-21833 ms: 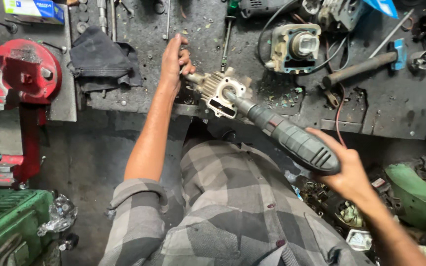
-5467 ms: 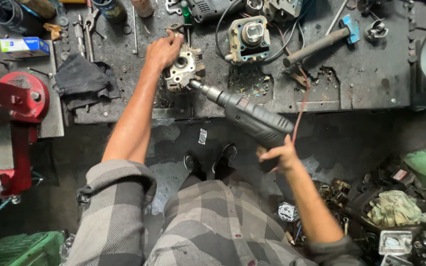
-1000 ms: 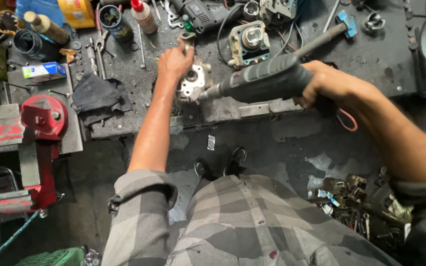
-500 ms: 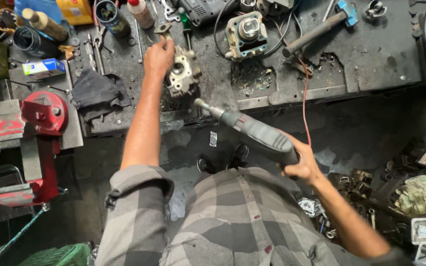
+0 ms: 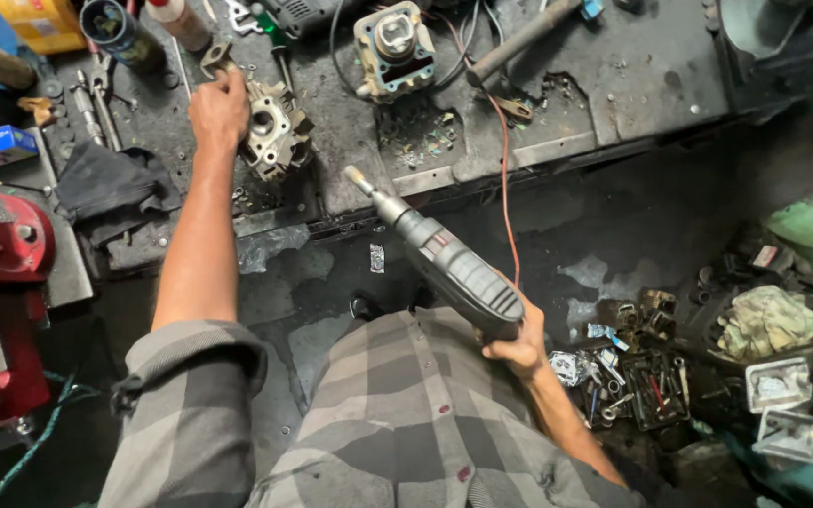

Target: The person holds a small engine cylinder casting on the workbench and grinds its surfaces and ports using a handheld rotary die grinder, repositioning the casting repeatedly to reach different sides. They then set the grinder aside and work on the casting by hand, fitting and pressing parts into it before reaching for other items on the bench.

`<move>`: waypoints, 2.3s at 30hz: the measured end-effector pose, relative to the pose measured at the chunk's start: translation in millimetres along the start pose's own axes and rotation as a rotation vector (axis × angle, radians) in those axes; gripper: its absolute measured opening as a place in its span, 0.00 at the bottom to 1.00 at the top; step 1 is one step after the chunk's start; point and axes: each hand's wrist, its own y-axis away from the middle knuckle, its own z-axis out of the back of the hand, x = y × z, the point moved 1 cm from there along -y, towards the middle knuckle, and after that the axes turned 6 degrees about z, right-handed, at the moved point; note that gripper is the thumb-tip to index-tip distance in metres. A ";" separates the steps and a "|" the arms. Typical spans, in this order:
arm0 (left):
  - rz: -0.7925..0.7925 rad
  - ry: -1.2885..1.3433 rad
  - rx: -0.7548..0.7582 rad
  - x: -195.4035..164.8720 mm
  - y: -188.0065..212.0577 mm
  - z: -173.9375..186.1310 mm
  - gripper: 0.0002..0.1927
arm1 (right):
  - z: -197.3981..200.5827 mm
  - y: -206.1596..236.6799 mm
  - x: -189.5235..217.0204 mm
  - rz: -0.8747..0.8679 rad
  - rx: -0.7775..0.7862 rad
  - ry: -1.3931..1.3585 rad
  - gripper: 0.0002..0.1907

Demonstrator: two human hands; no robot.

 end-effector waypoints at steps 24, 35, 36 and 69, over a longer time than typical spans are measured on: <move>-0.073 -0.111 0.235 -13.4 39.8 -13.6 0.25 | 14.2 -0.5 -6.1 0.120 0.198 0.212 0.55; 0.018 -0.205 0.252 -16.3 41.1 -12.3 0.28 | 6.9 -16.7 -27.8 0.042 0.096 -0.045 0.39; 0.031 -0.199 0.252 -16.4 41.2 -12.3 0.28 | 9.9 -18.6 -29.1 0.058 0.114 -0.043 0.36; 0.050 -0.169 0.277 8.1 25.2 -38.2 0.31 | 3.5 -155.0 101.9 -0.010 0.509 0.733 0.40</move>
